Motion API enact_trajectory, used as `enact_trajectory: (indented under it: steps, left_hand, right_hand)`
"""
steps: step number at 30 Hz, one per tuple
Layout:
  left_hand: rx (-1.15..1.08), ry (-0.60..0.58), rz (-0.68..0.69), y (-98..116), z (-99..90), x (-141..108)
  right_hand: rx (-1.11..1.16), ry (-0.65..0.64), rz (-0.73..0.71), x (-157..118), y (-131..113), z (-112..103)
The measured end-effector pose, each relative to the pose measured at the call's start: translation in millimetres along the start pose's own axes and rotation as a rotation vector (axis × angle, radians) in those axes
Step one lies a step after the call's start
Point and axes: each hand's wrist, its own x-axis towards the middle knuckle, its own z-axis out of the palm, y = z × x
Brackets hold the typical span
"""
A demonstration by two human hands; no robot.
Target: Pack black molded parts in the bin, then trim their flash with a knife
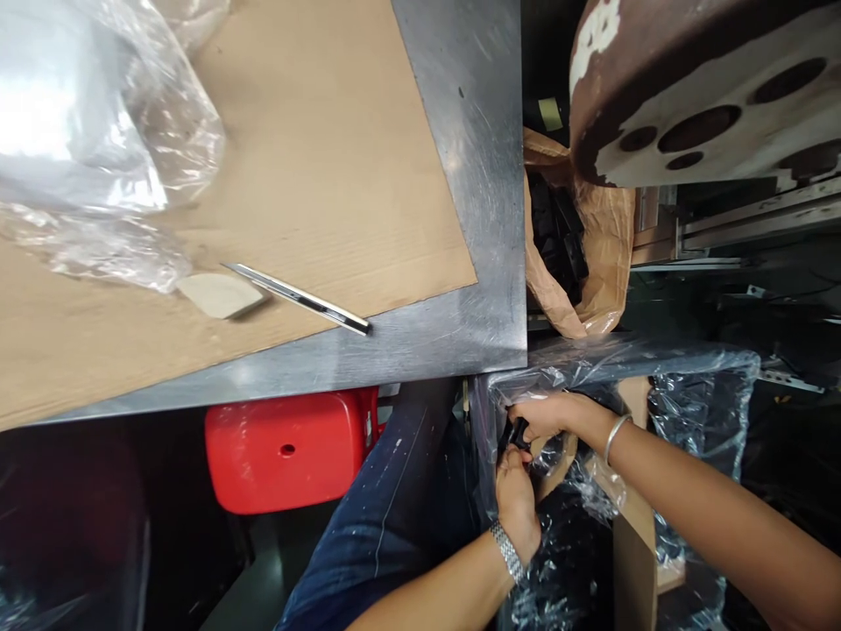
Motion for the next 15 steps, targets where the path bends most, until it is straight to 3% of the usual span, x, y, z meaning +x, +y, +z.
enact_trajectory:
  steps: [5,10,15]
  left_hand:
    - [0.086,-0.021,0.06,5,0.9,2]
    - [0.208,-0.05,0.161,12,-1.1,-1]
    - [0.277,-0.184,0.269,11,-3.3,-7]
  right_hand:
    - [-0.041,0.002,0.026,6,-3,-1]
    - [-0.008,0.137,0.052,13,1,-1]
    - [0.076,0.24,0.12,13,3,6]
